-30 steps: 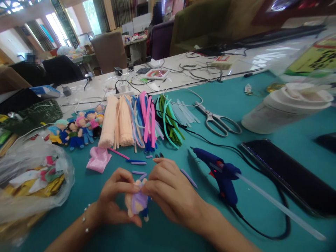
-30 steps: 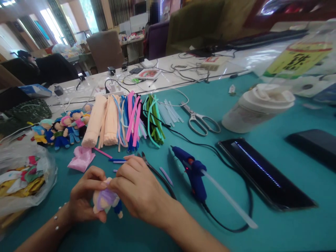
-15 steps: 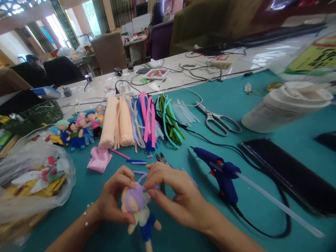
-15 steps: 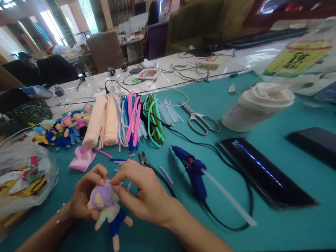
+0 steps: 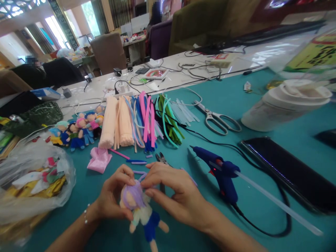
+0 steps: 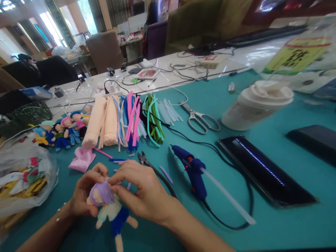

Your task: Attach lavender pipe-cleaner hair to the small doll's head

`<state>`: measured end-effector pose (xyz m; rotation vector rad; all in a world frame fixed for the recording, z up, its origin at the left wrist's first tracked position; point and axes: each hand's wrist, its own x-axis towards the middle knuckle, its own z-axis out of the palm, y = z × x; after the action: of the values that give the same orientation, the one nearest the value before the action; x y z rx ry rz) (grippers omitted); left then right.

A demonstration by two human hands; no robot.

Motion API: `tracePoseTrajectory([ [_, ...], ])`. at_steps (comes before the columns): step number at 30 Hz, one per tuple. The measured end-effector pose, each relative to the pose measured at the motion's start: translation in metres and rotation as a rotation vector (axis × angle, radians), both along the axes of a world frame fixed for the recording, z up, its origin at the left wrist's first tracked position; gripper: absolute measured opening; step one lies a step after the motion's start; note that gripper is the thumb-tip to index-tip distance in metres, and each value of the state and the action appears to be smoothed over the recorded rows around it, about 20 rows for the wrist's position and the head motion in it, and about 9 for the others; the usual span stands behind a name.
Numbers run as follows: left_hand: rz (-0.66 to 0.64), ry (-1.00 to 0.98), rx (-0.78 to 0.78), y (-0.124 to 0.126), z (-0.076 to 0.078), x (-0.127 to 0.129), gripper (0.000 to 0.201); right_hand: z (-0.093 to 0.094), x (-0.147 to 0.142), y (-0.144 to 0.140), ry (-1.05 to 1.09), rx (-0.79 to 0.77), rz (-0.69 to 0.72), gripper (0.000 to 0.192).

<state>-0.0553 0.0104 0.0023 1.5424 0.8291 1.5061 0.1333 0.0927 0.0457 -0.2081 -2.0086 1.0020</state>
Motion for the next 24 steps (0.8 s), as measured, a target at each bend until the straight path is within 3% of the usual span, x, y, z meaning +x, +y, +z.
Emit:
tracePoseTrajectory([
  [10, 0.017, -0.168, -0.106, 0.0030, 0.0010, -0.0014, 0.052, -0.0003, 0.0007, 0.0012, 0.043, 0.298, -0.226, 0.011],
  [18, 0.010, -0.260, -0.189, 0.0037, 0.0009, -0.0043, 0.051, -0.0012, 0.0017, -0.0015, 0.001, 0.430, -0.208, 0.015],
  [24, -0.029, -0.359, -0.268, 0.0032, -0.0020, -0.0036, 0.051, -0.0041, -0.0013, -0.0018, -0.005, 0.430, -0.187, 0.009],
])
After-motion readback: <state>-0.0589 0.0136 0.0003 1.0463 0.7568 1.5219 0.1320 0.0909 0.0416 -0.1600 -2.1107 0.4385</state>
